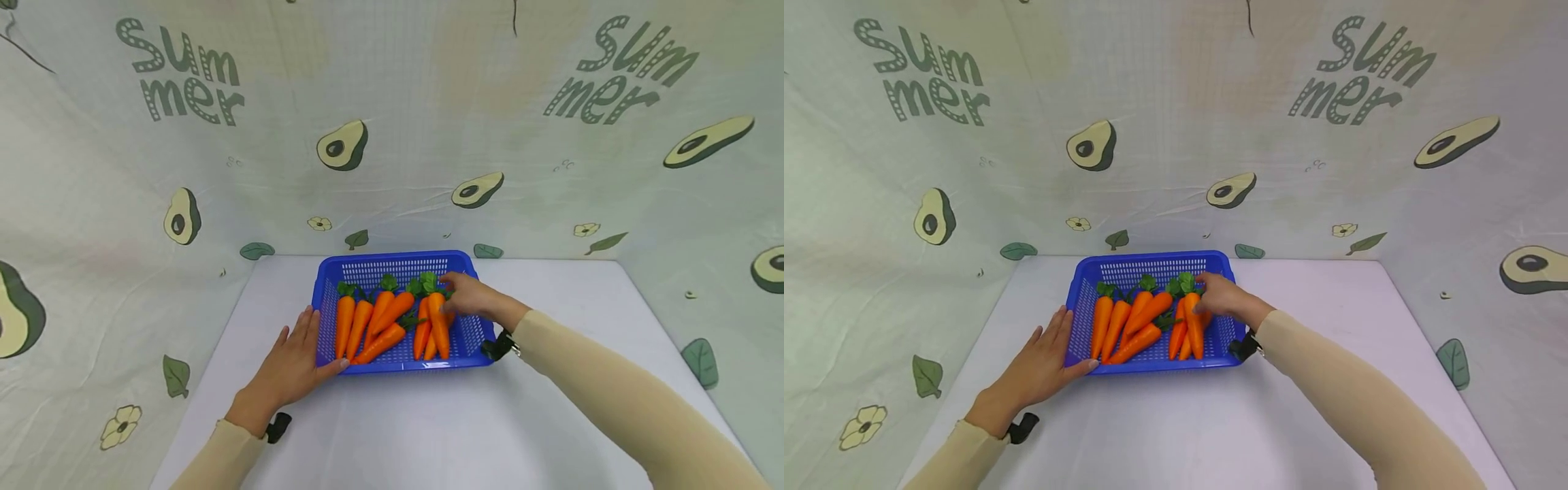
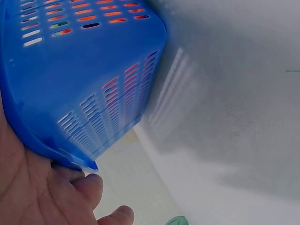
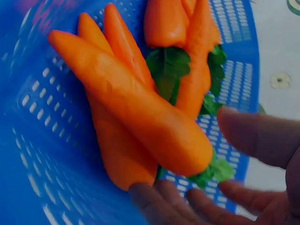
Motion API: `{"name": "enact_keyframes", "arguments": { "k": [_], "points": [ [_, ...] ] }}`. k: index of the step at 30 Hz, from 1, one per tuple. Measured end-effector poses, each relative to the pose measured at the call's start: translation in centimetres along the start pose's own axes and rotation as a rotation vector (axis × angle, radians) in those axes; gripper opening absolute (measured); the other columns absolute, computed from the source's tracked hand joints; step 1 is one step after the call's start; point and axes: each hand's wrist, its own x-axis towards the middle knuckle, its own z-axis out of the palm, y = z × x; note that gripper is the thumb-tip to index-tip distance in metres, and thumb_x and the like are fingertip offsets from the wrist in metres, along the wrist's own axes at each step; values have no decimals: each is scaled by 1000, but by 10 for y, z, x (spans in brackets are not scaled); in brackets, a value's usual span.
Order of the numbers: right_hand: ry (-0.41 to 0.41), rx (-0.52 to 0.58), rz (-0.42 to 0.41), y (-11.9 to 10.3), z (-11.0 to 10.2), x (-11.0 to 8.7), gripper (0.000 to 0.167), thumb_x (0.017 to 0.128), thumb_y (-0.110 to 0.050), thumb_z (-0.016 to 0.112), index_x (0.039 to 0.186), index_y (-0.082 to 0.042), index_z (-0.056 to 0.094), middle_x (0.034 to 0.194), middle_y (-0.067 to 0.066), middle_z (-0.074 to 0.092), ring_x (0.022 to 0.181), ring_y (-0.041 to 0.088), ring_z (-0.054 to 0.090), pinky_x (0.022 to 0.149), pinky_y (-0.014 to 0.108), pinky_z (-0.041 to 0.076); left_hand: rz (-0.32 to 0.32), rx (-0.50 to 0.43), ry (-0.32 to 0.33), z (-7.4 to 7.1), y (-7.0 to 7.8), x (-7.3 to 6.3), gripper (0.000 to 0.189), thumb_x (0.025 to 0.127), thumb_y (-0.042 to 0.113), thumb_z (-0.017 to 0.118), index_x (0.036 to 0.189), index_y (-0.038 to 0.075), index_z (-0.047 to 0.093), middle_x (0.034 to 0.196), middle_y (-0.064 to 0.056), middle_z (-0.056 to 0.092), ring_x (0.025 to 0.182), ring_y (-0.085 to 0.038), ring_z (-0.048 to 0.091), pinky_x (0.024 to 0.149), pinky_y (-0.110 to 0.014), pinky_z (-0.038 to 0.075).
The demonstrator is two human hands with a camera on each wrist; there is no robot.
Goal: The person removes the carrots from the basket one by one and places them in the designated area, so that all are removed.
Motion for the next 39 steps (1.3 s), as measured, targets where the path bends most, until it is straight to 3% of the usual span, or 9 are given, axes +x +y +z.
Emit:
{"name": "enact_keyframes", "arguments": {
  "k": [9,19,25,31,39],
  "points": [
    [4,-92,106,-3,14,4,86,94,-12,77,162,3,26,146,29,51,104,36,66,84,51,65,-12,-13,-26,-5,5,0,122,91,84,49,167,-4,13,175,-24,11,162,-43,19,128,-66,19],
    [-27,-119,108,-7,18,10,75,97,-14,76,156,1,33,132,25,57,104,35,68,77,55,66,-16,-31,-29,-5,4,0,122,92,83,52,167,-5,12,175,-26,10,160,-44,23,126,-66,23],
    [-58,-133,87,-9,17,13,68,98,-12,74,155,-1,37,134,24,57,101,33,68,79,53,66,-13,-45,-28,-5,3,1,121,93,82,52,166,-6,11,175,-26,9,158,-45,27,125,-66,27],
    [-91,-8,36,0,15,21,62,95,-4,72,148,-1,41,133,26,58,93,30,72,80,49,66,-25,-60,-42,-5,4,0,123,91,84,50,167,-4,9,176,-25,7,158,-45,28,125,-66,28],
    [-186,272,-42,2,12,17,65,99,-3,65,154,-6,32,141,25,55,102,33,76,88,49,65,-26,-57,-39,-5,4,0,121,93,81,52,167,-5,9,175,-26,8,155,-47,33,123,-66,31]
  ]
}}
